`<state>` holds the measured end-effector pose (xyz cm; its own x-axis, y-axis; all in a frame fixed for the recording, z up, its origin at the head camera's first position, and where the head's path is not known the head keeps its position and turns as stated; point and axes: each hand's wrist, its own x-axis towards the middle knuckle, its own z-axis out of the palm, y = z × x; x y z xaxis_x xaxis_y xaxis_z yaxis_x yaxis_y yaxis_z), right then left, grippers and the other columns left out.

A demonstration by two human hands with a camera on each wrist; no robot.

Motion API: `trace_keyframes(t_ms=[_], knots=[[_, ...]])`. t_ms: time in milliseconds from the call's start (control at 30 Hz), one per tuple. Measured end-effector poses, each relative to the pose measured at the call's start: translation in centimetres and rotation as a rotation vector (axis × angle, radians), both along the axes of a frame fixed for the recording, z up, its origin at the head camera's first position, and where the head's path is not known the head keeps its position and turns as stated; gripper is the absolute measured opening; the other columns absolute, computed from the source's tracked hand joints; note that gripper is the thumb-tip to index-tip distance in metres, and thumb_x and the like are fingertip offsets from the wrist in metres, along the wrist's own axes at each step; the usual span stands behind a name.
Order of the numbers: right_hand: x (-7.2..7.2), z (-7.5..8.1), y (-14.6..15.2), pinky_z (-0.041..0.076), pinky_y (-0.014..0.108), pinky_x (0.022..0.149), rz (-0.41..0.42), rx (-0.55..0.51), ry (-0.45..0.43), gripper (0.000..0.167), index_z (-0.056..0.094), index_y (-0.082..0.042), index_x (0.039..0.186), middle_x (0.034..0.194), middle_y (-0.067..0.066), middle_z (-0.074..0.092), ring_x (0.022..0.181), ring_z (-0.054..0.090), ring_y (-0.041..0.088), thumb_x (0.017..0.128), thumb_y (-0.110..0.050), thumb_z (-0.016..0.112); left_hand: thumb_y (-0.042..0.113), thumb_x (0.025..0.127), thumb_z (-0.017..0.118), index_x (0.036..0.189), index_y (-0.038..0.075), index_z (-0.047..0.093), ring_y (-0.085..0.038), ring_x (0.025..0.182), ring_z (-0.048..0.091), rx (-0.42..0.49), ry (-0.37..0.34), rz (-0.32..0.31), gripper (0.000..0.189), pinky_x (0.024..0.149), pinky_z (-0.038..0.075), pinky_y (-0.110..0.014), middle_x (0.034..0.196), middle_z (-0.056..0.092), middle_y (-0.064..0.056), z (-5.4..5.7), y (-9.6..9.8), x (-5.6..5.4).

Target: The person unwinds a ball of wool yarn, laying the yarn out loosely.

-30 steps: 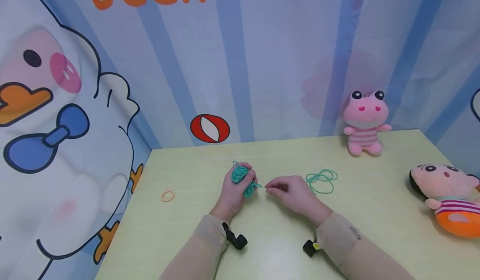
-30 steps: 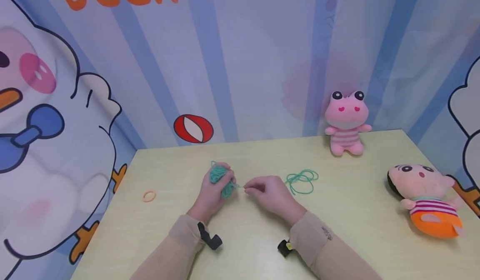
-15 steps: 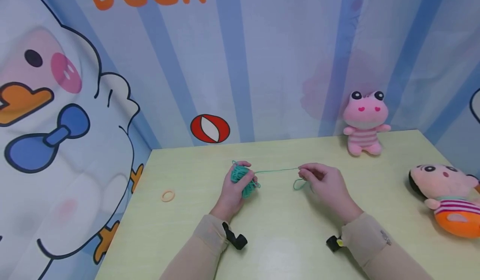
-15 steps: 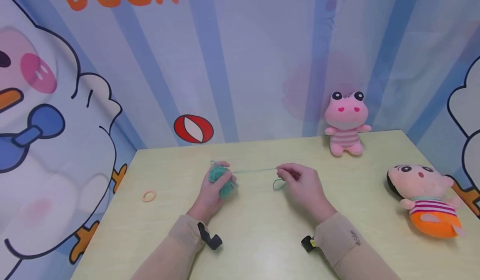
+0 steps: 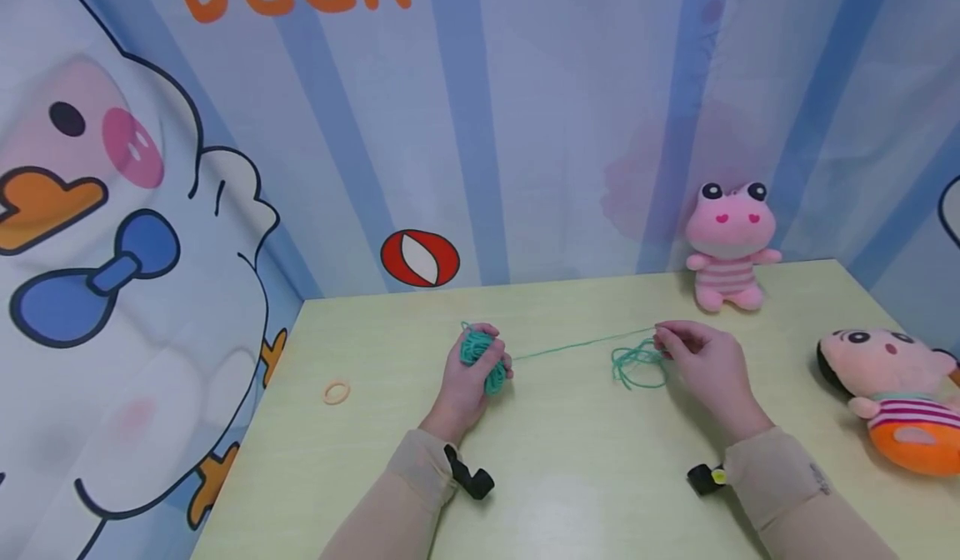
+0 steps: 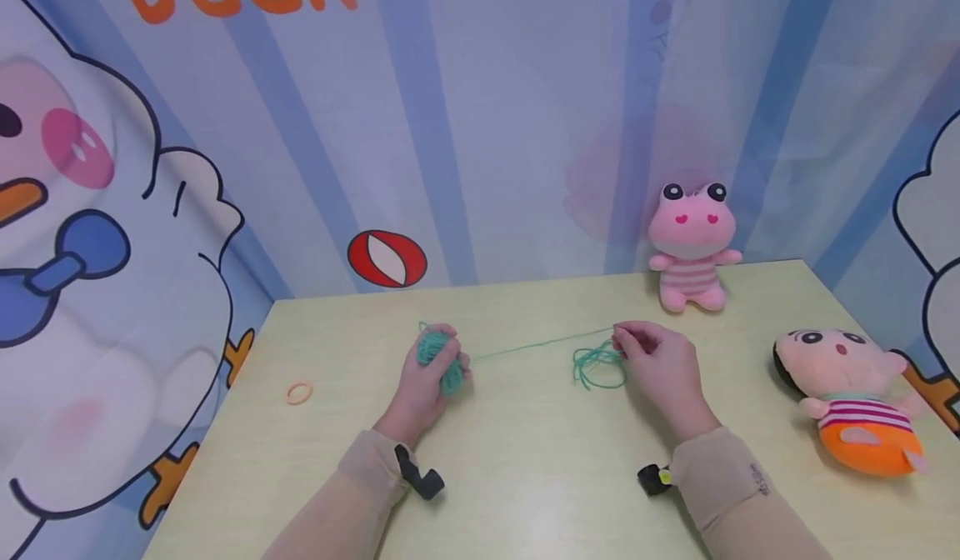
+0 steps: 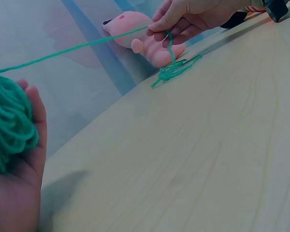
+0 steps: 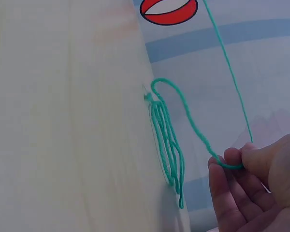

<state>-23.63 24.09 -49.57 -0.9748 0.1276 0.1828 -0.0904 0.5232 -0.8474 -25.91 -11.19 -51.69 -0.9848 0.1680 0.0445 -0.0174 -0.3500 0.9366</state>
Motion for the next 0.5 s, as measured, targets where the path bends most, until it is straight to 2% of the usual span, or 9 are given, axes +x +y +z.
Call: trace_keyframes(t_ms=[100, 167, 333, 500], knots=[[-0.1, 0.0, 0.6, 0.052, 0.005, 0.077, -0.028, 0.068, -0.029, 0.037, 0.078, -0.002, 0.130, 0.114, 0.019, 0.083, 0.088, 0.069, -0.008, 0.112, -0.031, 0.066, 0.018, 0.110, 0.065, 0.122, 0.017, 0.057, -0.014, 0.081, 0.067, 0.005, -0.013, 0.010, 0.014, 0.074, 0.063, -0.025, 0.104, 0.063, -0.006, 0.1, 0.0, 0.0], [-0.1, 0.0, 0.9, 0.050, 0.008, 0.079, -0.054, 0.128, -0.042, 0.036, 0.080, -0.004, 0.128, 0.112, 0.016, 0.084, 0.092, 0.072, 0.001, 0.112, -0.033, 0.066, 0.021, 0.110, 0.066, 0.121, 0.017, 0.058, -0.014, 0.080, 0.067, 0.020, -0.018, 0.010, 0.014, 0.072, 0.062, -0.024, 0.105, 0.064, -0.005, 0.2, 0.0, 0.0], [0.0, -0.1, 1.4, 0.051, 0.029, 0.088, -0.096, 0.200, -0.063, 0.037, 0.080, -0.003, 0.128, 0.112, 0.017, 0.084, 0.106, 0.077, 0.030, 0.111, -0.033, 0.065, 0.025, 0.109, 0.066, 0.120, 0.017, 0.057, -0.012, 0.078, 0.063, 0.040, -0.016, 0.011, 0.016, 0.067, 0.059, -0.022, 0.101, 0.064, 0.002, 0.3, 0.0, 0.0], [0.0, -0.2, 1.6, 0.054, 0.043, 0.092, -0.092, 0.208, -0.091, 0.039, 0.078, -0.002, 0.130, 0.119, 0.021, 0.082, 0.115, 0.074, 0.041, 0.111, -0.033, 0.065, 0.022, 0.110, 0.064, 0.121, 0.017, 0.057, -0.012, 0.078, 0.063, 0.027, -0.027, 0.018, 0.014, 0.067, 0.059, -0.021, 0.102, 0.064, -0.001, 0.3, 0.0, 0.0]])
